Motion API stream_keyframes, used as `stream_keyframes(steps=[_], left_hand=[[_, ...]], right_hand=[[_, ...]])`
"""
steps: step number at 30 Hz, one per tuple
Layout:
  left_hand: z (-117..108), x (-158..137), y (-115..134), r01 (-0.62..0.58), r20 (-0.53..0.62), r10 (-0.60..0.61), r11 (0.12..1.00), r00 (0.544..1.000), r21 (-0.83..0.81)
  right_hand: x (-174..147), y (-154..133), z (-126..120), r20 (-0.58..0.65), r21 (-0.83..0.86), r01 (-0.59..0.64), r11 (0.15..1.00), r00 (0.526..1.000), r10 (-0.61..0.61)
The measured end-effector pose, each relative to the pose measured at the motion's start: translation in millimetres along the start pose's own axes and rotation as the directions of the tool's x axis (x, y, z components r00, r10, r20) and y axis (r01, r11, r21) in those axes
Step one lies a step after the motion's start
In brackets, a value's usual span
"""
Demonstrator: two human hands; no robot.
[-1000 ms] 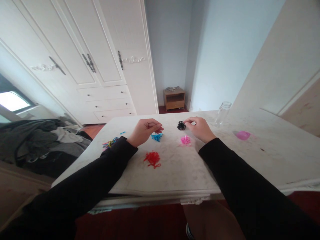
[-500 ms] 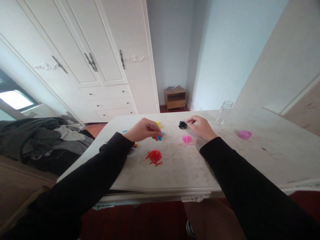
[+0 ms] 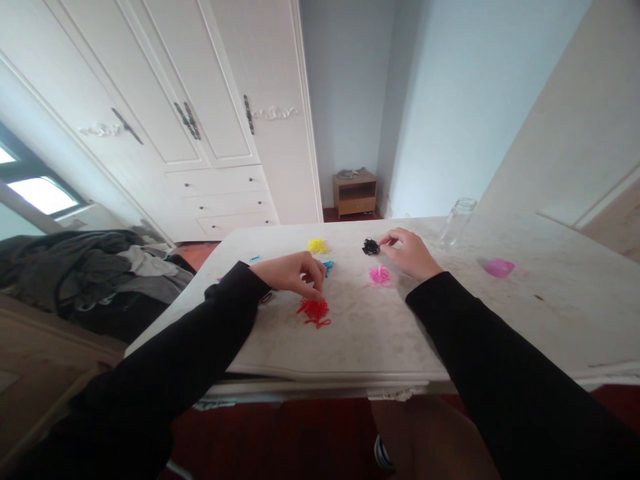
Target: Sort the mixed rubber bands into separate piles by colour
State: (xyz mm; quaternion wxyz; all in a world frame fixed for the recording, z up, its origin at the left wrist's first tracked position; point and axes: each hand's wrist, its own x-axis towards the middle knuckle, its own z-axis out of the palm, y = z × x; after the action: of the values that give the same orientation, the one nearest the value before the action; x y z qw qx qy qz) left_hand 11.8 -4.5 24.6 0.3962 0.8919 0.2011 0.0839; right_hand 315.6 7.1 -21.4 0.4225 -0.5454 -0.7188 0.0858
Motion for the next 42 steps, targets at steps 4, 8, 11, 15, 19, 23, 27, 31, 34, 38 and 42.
stream_keyframes(steps=[4, 8, 11, 15, 19, 23, 27, 31, 34, 38, 42], left_hand=[[-2, 1, 8, 0.031, -0.064, -0.033, 0.999, 0.997, -0.038], [-13, -3, 9, 0.063, -0.175, -0.062, 0.998, 0.983, 0.002], [-29, -15, 2, 0.146, -0.221, -0.138, 0.989, 0.965, 0.02], [-48, -39, -17, 0.314, -0.196, -0.302, 0.949, 0.933, 0.031], [-54, -51, -32, 0.424, -0.228, -0.383, 0.889, 0.895, 0.17], [-55, -51, -37, 0.446, -0.26, -0.387, 0.865, 0.885, 0.231], [-52, -50, -37, 0.506, -0.247, -0.451, 0.823, 0.858, 0.258], [-48, -48, -37, 0.517, -0.237, -0.469, 0.827, 0.851, 0.221], [-46, -43, -35, 0.443, -0.279, -0.387, 0.879, 0.879, 0.176], [-37, -31, -26, 0.28, -0.386, -0.271, 0.959, 0.882, -0.033], [-22, -18, -17, 0.157, -0.481, -0.239, 0.966, 0.844, -0.205]], right_hand=[[0, 0, 0, 0.0, 0.004, 0.005, 1.0, 1.0, -0.005], [0, 1, -1, 0.011, 0.002, 0.002, 1.0, 1.0, -0.002], [0, 1, -1, 0.027, -0.002, -0.005, 1.0, 1.0, 0.005], [0, 0, 1, 0.027, -0.015, -0.004, 1.0, 1.0, 0.005], [0, 0, 2, 0.013, -0.019, 0.0, 1.0, 1.0, 0.0], [0, 2, 1, 0.007, -0.015, 0.002, 1.0, 1.0, -0.002], [1, 3, 0, 0.018, -0.017, 0.003, 1.0, 1.0, -0.003], [1, 3, -1, 0.019, -0.021, 0.001, 1.0, 1.0, -0.001], [0, 3, -1, 0.016, -0.017, 0.009, 1.0, 1.0, -0.009], [0, 1, -2, 0.018, -0.02, 0.006, 1.0, 1.0, -0.006], [0, -1, -2, 0.018, -0.014, 0.012, 1.0, 1.0, -0.012]])
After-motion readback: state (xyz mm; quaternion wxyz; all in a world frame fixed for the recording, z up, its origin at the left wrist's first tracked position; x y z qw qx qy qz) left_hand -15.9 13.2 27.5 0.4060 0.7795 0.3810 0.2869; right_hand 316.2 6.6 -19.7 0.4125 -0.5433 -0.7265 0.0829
